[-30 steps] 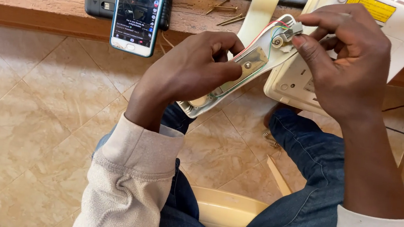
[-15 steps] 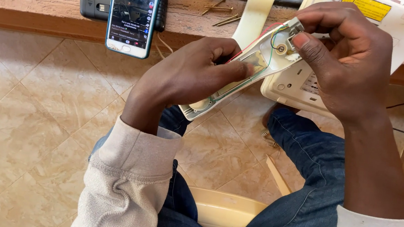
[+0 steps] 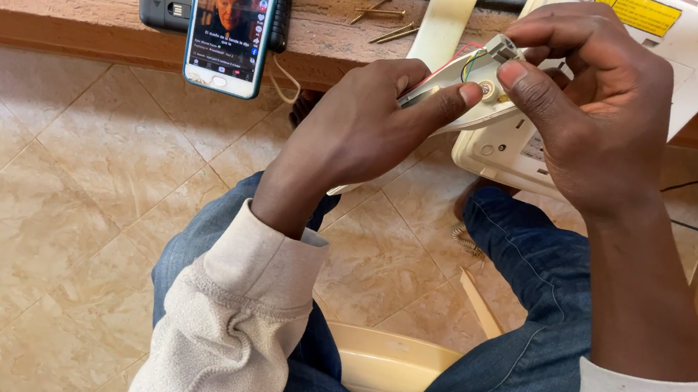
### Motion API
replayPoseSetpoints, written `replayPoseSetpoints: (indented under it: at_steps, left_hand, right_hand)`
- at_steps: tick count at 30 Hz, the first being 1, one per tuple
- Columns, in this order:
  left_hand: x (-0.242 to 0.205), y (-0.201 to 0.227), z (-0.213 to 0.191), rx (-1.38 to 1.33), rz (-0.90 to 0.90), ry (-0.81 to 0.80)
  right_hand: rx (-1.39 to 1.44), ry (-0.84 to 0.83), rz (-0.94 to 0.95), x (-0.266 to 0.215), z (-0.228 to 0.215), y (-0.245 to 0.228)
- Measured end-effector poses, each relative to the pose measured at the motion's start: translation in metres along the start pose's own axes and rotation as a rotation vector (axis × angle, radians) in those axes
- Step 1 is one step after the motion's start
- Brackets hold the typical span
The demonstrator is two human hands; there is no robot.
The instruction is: Repairing a telephone handset by adjusting internal wiring and reassembling the casing.
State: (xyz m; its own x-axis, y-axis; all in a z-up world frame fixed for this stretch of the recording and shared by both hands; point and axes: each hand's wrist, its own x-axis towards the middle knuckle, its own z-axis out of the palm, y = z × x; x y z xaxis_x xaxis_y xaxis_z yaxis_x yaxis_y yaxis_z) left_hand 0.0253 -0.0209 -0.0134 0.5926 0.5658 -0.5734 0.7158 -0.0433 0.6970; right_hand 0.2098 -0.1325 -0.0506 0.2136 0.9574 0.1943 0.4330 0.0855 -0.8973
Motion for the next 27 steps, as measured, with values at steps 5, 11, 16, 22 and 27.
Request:
replayPoseSetpoints:
  at_steps: [5,11,16,22,27]
  left_hand:
    - [0.003,0.004,0.006,-0.01,-0.046,0.022]
    - [0.005,0.004,0.012,-0.022,-0.091,0.056]
    - [0.004,0.004,0.005,-0.093,-0.07,0.014]
    - [0.0,0.002,0.005,-0.881,-0.036,-0.235]
    - [0.002,-0.003,0.008,-1.224,-0.002,-0.561]
  right_hand:
    - [0.004,0.006,-0.008,0.0,0.0,0.0]
    - [0.021,0.004,-0.01,-0.001,0.003,0.001]
    - [0.139,0.012,0.043,0.0,0.002,-0.006]
    - [0.743,0.091,0.316,0.0,-0.011,-0.008]
    - [0.861,0.011,0.182,-0.006,-0.012,0.004]
